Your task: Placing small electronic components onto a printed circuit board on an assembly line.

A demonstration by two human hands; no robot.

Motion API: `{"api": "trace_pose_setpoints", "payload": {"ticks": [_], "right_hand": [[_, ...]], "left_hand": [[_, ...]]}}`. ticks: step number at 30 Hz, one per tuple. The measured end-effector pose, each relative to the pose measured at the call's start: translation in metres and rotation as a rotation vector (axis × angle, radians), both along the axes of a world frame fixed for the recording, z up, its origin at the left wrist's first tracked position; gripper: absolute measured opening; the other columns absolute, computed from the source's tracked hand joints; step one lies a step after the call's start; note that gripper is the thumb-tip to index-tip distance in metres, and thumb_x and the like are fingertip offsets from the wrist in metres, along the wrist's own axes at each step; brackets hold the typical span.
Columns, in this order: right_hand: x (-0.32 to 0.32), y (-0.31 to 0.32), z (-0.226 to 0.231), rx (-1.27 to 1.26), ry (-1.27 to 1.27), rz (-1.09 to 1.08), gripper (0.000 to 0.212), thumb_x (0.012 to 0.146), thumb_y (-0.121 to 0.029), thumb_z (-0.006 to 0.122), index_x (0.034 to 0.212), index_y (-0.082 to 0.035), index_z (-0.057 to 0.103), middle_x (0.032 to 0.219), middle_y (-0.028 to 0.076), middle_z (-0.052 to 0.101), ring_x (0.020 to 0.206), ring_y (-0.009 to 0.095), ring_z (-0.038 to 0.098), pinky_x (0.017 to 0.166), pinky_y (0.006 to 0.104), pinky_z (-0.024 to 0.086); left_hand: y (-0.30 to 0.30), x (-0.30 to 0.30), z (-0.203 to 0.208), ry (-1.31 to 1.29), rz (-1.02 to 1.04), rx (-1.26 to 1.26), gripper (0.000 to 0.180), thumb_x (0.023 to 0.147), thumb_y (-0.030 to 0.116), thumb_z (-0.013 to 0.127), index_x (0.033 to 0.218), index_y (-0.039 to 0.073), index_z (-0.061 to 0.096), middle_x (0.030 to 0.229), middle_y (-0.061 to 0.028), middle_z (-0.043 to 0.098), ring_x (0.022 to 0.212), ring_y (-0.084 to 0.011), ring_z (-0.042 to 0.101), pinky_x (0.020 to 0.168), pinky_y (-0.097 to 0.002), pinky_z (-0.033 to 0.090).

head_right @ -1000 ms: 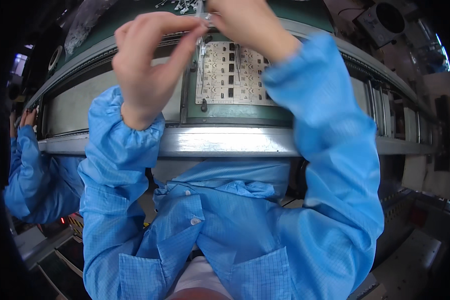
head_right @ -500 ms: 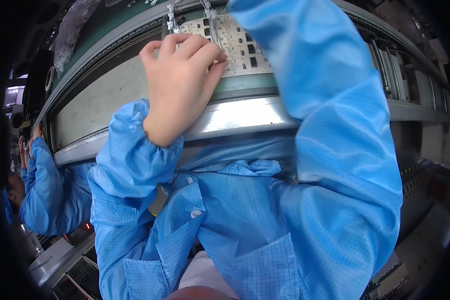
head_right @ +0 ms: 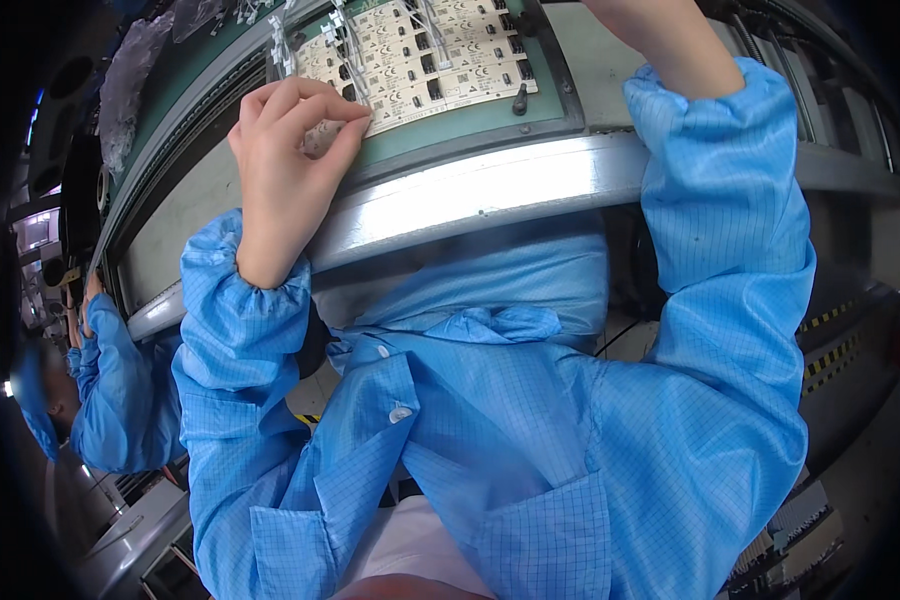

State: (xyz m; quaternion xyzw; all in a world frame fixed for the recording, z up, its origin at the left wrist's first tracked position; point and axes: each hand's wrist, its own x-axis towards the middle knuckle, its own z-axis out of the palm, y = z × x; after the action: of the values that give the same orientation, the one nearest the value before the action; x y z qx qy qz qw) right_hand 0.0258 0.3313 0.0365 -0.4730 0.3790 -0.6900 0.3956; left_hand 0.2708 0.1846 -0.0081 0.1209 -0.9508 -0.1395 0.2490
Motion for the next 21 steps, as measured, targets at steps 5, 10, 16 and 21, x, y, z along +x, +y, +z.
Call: {"api": "trace_pose_setpoints", "payload": {"ticks": [5,10,16,21], "right_hand": [[0.019,0.019,-0.005,0.23,0.344,-0.322,0.013,0.098,-0.005,0.066,0.107,0.005,0.064,0.099,0.014,0.076,0.096,0.018,0.074,0.086,0.0266,0.058],[0.036,0.015,-0.01,0.341,0.466,-0.437,0.007,0.097,-0.001,0.065,0.101,0.004,0.064,0.095,0.011,0.076,0.087,0.012,0.072,0.074,0.0227,0.055],[0.07,0.024,-0.02,0.327,0.881,-0.623,0.008,0.091,-0.004,0.066,0.098,0.0,0.067,0.093,0.013,0.068,0.086,0.029,0.074,0.074,0.0356,0.055],[0.053,0.027,-0.045,0.242,1.467,-0.608,0.01,0.091,-0.015,0.07,0.1,-0.011,0.071,0.124,0.002,0.071,0.119,0.024,0.062,0.116,0.0541,0.03]], "left_hand": [[-0.003,-0.003,0.0,-0.025,-0.001,0.06,0.006,0.082,0.016,0.075,0.088,0.016,0.078,0.101,0.0049,0.066,0.112,-0.0272,0.052,0.098,-0.0458,0.034],[-0.005,-0.001,0.003,0.002,-0.011,-0.109,0.006,0.082,0.016,0.075,0.087,0.017,0.078,0.103,0.0044,0.066,0.114,-0.0281,0.052,0.098,-0.0471,0.034],[0.01,0.004,0.005,0.015,-0.039,-0.304,0.006,0.081,0.017,0.074,0.086,0.013,0.075,0.106,0.003,0.065,0.116,-0.0279,0.053,0.096,-0.0499,0.035],[0.006,0.011,0.01,-0.058,-0.133,-0.264,0.017,0.088,0.019,0.071,0.102,0.012,0.077,0.117,-0.0041,0.065,0.12,-0.0308,0.053,0.102,-0.0465,0.037]]}}
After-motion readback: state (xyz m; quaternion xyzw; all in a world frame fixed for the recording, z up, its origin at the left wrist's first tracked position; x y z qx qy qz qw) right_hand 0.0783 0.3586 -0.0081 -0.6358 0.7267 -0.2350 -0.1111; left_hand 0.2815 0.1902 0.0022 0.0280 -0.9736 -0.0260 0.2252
